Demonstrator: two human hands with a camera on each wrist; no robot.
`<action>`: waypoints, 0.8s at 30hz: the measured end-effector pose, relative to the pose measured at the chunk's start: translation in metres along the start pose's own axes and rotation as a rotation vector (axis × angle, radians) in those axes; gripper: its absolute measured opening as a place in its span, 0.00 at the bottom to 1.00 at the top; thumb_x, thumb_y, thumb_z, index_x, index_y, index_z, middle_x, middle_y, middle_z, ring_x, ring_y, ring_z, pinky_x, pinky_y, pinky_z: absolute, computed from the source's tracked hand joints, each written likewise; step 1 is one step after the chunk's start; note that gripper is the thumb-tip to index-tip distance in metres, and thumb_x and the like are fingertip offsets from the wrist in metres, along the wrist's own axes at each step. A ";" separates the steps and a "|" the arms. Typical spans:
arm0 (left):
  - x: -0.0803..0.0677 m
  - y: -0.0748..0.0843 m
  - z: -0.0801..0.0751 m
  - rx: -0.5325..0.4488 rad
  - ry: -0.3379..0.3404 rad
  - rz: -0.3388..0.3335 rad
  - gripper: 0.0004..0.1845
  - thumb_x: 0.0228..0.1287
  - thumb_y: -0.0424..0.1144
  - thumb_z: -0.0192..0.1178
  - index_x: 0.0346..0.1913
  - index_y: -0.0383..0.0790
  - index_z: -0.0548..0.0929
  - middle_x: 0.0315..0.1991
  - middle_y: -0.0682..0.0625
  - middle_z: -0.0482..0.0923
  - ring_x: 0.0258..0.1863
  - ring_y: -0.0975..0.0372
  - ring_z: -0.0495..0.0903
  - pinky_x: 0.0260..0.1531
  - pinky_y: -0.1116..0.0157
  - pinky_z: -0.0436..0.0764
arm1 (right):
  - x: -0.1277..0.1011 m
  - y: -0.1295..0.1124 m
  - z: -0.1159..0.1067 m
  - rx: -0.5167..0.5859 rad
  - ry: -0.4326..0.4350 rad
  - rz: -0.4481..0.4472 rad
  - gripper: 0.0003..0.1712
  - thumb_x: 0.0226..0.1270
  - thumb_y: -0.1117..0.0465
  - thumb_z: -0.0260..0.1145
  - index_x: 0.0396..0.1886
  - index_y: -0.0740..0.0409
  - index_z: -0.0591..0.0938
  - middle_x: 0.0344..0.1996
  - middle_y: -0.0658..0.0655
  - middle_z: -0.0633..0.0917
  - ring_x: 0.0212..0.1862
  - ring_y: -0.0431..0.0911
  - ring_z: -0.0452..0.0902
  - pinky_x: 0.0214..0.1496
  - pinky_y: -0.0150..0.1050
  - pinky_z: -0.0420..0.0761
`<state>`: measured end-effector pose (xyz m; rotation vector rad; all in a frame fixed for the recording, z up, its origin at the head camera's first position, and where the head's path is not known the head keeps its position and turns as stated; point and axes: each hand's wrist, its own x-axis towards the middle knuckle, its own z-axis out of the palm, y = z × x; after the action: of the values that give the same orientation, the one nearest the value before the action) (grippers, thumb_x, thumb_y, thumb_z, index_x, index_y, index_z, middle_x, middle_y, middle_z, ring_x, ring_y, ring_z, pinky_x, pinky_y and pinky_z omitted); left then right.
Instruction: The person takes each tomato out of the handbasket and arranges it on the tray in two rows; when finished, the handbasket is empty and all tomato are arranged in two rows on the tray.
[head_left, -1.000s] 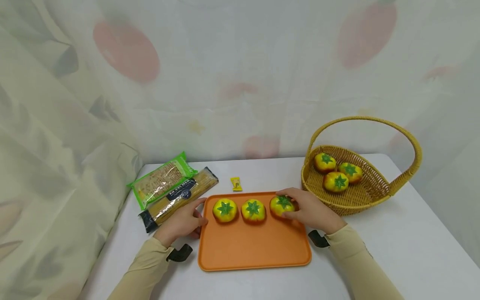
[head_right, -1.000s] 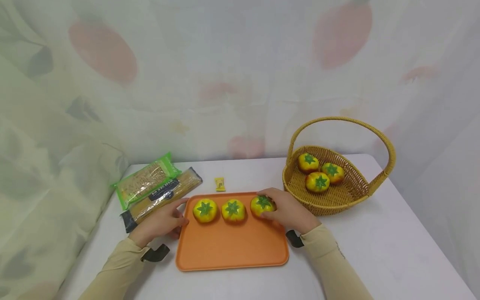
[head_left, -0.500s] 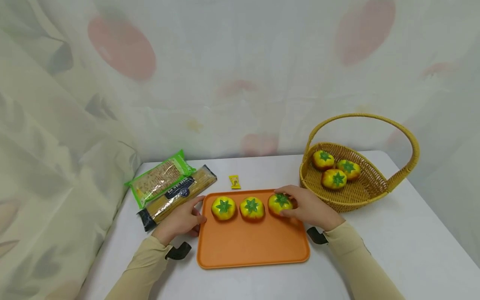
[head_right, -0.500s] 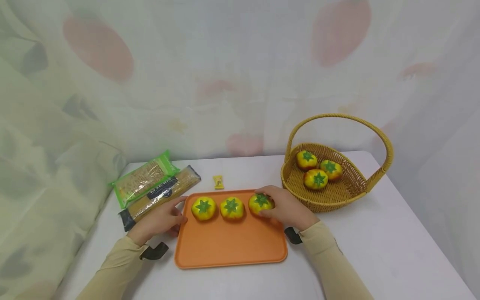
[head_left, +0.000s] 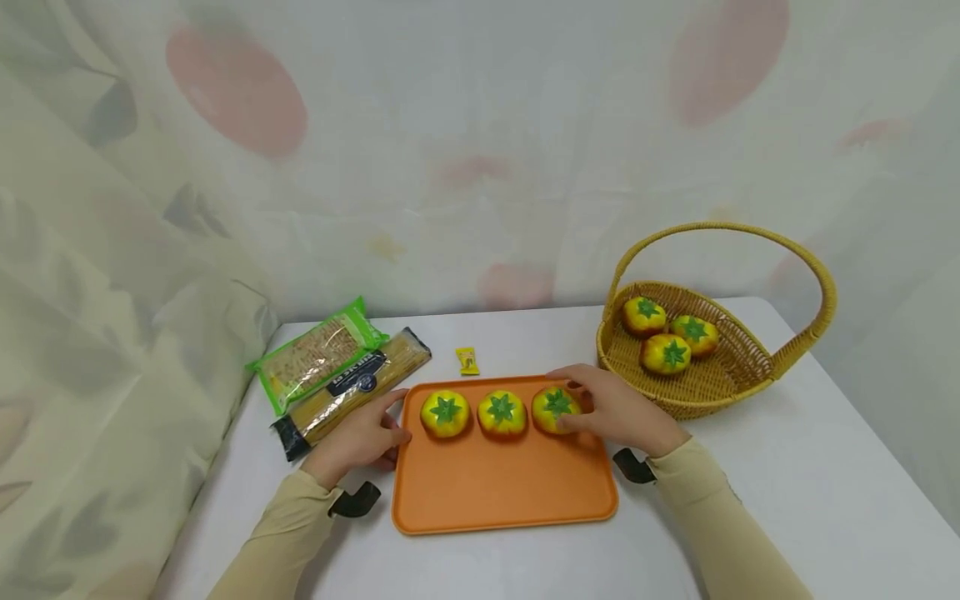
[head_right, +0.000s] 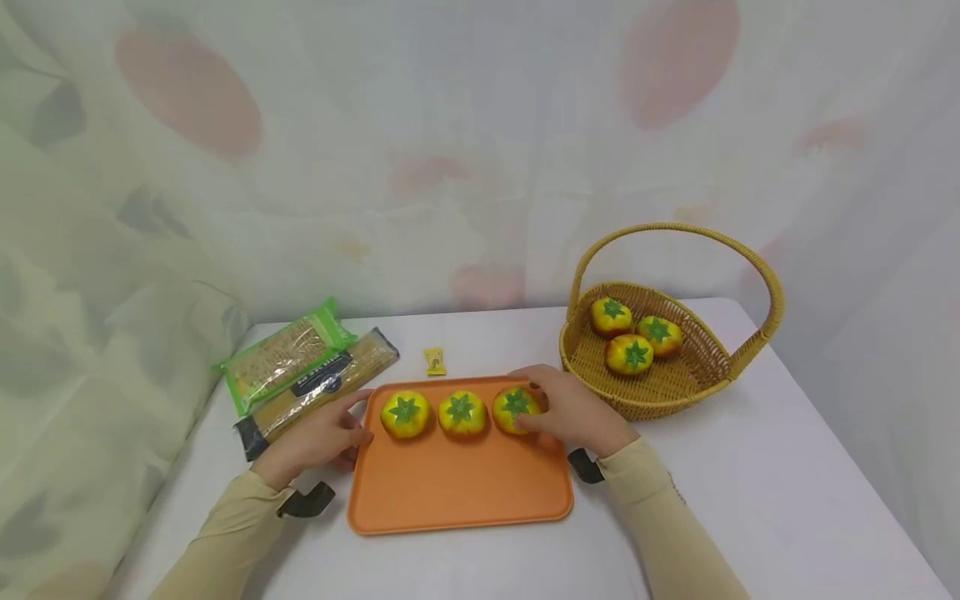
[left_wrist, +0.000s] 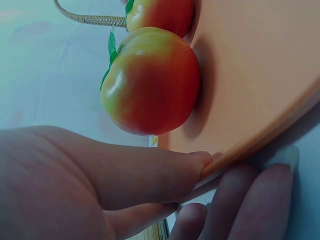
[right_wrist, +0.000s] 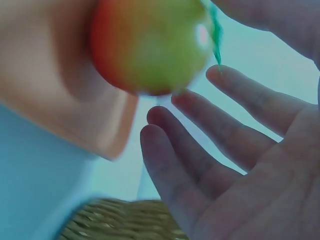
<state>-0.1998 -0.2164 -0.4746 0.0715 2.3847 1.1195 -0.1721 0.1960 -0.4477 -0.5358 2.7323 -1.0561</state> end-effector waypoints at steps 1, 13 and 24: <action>0.001 0.000 0.000 0.004 0.001 -0.001 0.40 0.74 0.37 0.67 0.84 0.48 0.64 0.45 0.41 0.81 0.31 0.55 0.87 0.31 0.59 0.91 | -0.001 -0.001 -0.003 0.008 0.010 -0.004 0.37 0.68 0.52 0.80 0.75 0.48 0.78 0.69 0.56 0.83 0.66 0.56 0.81 0.68 0.58 0.84; 0.003 0.002 0.001 0.016 -0.010 -0.008 0.41 0.74 0.37 0.68 0.85 0.46 0.63 0.45 0.41 0.81 0.32 0.55 0.85 0.31 0.58 0.91 | -0.030 0.016 -0.051 -0.077 0.330 0.005 0.30 0.71 0.54 0.78 0.70 0.48 0.83 0.66 0.55 0.86 0.62 0.58 0.84 0.64 0.59 0.85; 0.003 -0.001 -0.002 0.016 -0.009 0.001 0.41 0.74 0.37 0.68 0.85 0.47 0.62 0.46 0.40 0.81 0.32 0.55 0.86 0.32 0.58 0.91 | -0.044 0.061 -0.076 -0.169 0.471 0.124 0.34 0.68 0.62 0.79 0.72 0.56 0.79 0.72 0.68 0.79 0.73 0.68 0.72 0.72 0.71 0.73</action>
<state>-0.2034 -0.2173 -0.4759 0.0833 2.3861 1.0978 -0.1692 0.3017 -0.4324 -0.1436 3.2325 -1.0349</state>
